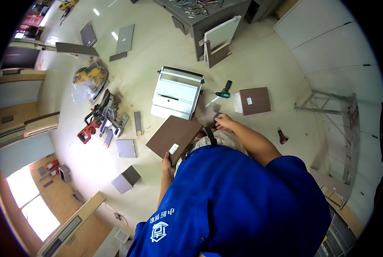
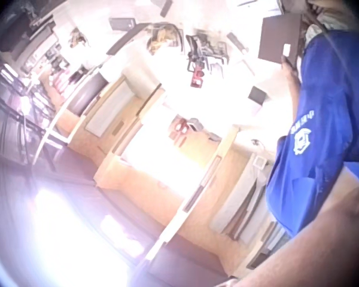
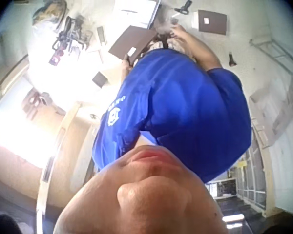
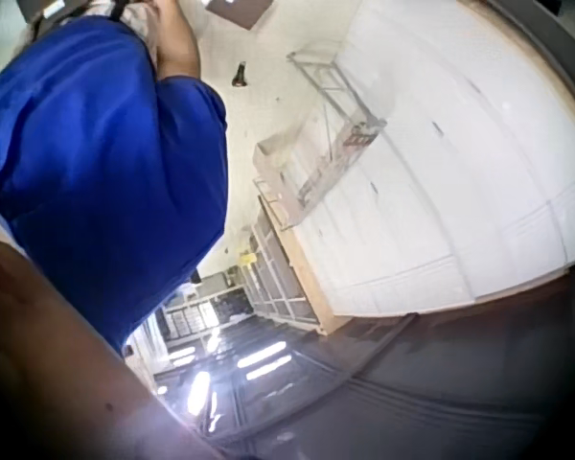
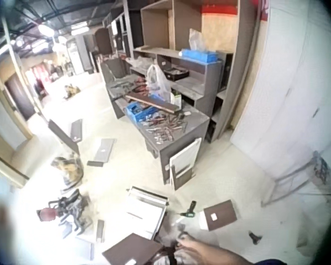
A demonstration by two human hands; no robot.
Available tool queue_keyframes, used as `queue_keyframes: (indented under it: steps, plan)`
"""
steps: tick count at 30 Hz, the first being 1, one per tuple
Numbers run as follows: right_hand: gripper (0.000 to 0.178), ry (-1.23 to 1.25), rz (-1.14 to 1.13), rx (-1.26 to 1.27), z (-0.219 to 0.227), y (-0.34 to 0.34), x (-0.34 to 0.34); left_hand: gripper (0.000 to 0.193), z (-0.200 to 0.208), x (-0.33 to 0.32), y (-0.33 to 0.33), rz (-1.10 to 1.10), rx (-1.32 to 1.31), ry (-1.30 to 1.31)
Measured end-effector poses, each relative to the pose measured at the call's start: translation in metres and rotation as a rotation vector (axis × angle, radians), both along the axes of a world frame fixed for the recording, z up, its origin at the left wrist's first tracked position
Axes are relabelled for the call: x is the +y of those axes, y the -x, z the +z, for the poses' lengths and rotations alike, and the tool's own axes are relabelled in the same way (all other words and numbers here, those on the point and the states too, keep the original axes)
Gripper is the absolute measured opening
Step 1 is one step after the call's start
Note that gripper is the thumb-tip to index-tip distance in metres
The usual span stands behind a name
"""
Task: The person handles brown wooden panels, aligns them, and uses a table saw to cut a panel. The person moves between standing and sitting positions while assembling parts on the floor.
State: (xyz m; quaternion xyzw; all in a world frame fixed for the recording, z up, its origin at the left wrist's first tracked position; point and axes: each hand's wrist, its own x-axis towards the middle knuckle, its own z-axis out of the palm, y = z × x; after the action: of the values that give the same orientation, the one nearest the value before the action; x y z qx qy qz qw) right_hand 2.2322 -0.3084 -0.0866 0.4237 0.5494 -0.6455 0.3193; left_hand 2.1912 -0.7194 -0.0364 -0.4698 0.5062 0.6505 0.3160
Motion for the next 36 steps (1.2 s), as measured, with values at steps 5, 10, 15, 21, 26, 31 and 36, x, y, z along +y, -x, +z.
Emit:
queue_keyframes:
  steps: [5, 10, 15, 21, 26, 31, 36]
  plan:
    - [0.031, -0.267, -0.117, -0.125, 0.012, -0.088, 0.058, 0.035, -0.041, -0.017, 0.029, 0.048, -0.116, 0.241]
    - [0.029, -0.164, -0.282, -0.269, 0.046, -0.208, 0.019, 0.039, -0.073, -0.067, 0.054, -0.075, -0.268, 0.396]
    - [0.033, 0.164, -0.101, -0.452, 0.072, -0.296, -0.102, 0.057, -0.105, -0.154, 0.052, -0.298, -0.221, 0.592]
    - [0.031, 0.095, -0.201, -0.427, 0.069, -0.328, -0.177, 0.058, -0.094, -0.184, 0.079, -0.601, -0.22, 0.787]
    - [0.029, -0.056, -0.222, -0.353, 0.052, -0.298, -0.137, 0.059, -0.084, -0.181, 0.1, -0.789, -0.171, 0.875]
    - [0.028, -0.196, -0.225, -0.27, 0.053, -0.256, -0.064, 0.06, -0.085, -0.138, 0.11, -0.812, -0.039, 0.83]
    - [0.026, -0.228, -0.182, -0.263, 0.049, -0.248, -0.001, 0.052, -0.045, -0.028, 0.093, -0.829, 0.213, 0.858]
